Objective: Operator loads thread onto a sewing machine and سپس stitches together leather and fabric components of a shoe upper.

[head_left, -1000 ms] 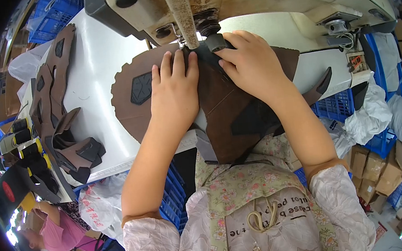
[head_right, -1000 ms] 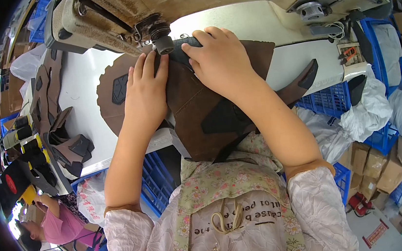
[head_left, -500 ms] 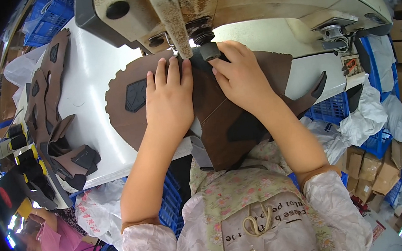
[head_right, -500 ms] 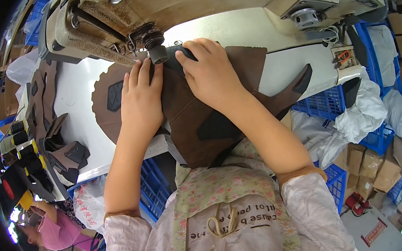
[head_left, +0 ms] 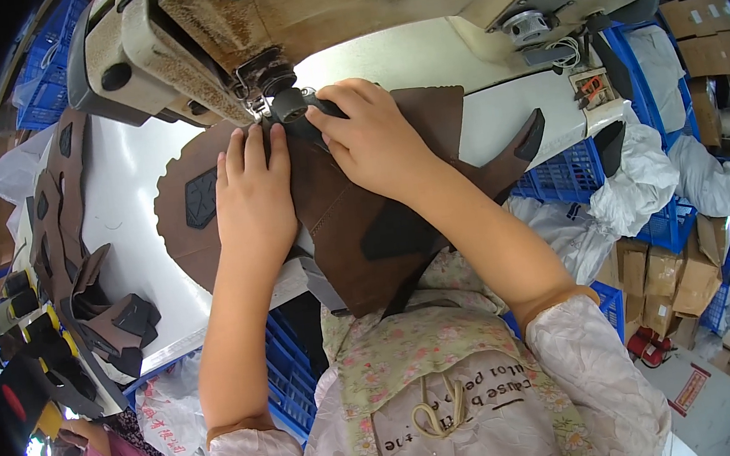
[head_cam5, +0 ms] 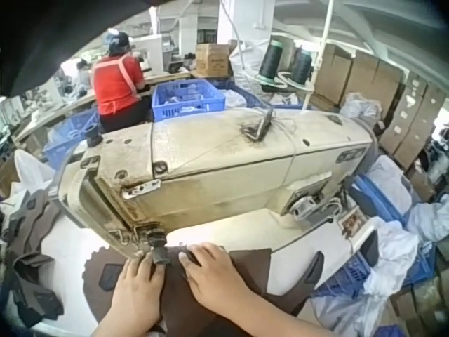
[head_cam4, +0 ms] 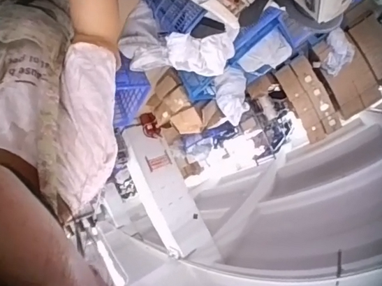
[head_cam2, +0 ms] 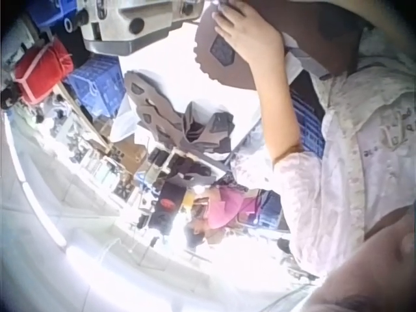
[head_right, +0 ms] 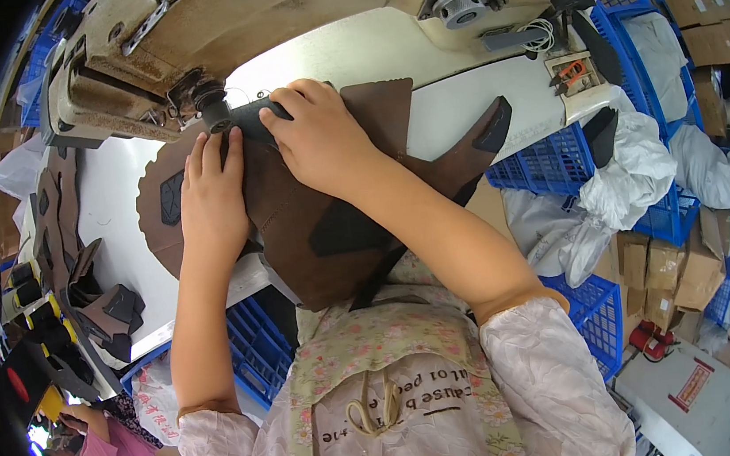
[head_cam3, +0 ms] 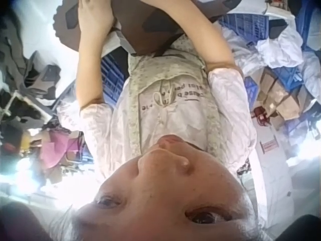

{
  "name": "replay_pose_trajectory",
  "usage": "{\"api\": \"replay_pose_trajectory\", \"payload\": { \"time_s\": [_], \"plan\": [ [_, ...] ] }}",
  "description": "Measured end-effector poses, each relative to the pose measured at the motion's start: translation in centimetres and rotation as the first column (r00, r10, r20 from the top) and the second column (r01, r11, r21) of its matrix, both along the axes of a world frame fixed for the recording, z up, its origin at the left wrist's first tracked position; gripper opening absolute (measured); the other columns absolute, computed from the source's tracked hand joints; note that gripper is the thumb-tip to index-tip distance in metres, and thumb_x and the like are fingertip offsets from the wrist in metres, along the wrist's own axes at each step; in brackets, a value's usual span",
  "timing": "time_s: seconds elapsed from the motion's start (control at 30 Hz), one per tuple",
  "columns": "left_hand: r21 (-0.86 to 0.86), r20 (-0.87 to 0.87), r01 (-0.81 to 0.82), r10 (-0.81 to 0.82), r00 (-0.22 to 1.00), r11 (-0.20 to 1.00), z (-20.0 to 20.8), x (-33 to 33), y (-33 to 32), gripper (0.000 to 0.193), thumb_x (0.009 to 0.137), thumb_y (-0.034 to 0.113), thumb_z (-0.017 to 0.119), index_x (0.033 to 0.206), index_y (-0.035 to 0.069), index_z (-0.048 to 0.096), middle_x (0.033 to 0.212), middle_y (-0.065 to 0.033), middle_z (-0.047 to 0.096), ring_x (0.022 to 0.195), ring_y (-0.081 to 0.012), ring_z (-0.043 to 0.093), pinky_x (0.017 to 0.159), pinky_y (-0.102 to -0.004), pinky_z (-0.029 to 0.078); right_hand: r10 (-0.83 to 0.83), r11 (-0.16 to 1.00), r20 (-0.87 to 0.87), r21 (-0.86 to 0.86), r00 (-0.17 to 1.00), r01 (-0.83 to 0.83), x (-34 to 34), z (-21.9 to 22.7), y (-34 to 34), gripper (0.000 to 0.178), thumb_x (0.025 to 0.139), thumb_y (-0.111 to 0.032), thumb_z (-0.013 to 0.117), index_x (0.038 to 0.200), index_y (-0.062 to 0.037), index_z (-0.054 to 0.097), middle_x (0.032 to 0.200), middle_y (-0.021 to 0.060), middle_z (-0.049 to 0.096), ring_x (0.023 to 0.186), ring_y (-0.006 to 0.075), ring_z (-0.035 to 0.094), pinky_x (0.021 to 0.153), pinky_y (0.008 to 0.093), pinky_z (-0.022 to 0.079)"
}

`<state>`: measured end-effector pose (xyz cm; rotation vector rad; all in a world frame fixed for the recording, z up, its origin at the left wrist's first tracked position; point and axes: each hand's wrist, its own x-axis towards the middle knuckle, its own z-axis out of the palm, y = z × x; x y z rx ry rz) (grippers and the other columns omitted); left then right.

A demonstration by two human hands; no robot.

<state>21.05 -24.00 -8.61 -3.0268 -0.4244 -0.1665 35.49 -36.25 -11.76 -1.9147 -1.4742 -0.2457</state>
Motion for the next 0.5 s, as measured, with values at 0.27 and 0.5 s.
{"api": "replay_pose_trajectory", "payload": {
  "time_s": [0.27,0.5],
  "plan": [
    [-0.05,-0.031,-0.021,0.02,0.999,0.999,-0.04,0.0,-0.25,0.058,0.083,-0.001,0.047,0.141,0.004,0.045,0.138,-0.0203,0.045,0.134,-0.0391,0.038,0.109,-0.0472,0.035,-0.003,1.0,-0.003,-0.01,1.0,0.003,0.0,-0.19,-0.19,0.03,0.076,-0.007,0.066,0.105,-0.0004,0.068,0.113,0.0122,0.06,0.11,0.03,0.052,0.096,0.0434,0.042],
    [-0.12,0.065,0.011,-0.003,0.998,0.993,0.47,-0.11,-0.1,0.053,0.079,0.001,0.053,0.132,-0.001,0.051,0.132,-0.0223,0.05,0.128,-0.0405,0.044,0.108,-0.0512,0.037,0.005,1.0,-0.008,0.0,1.0,-0.005,0.07,0.15,-0.1,0.028,0.076,-0.007,0.066,0.103,-0.002,0.07,0.111,0.0122,0.061,0.108,0.0299,0.054,0.095,0.0433,0.044]
  ]
}}
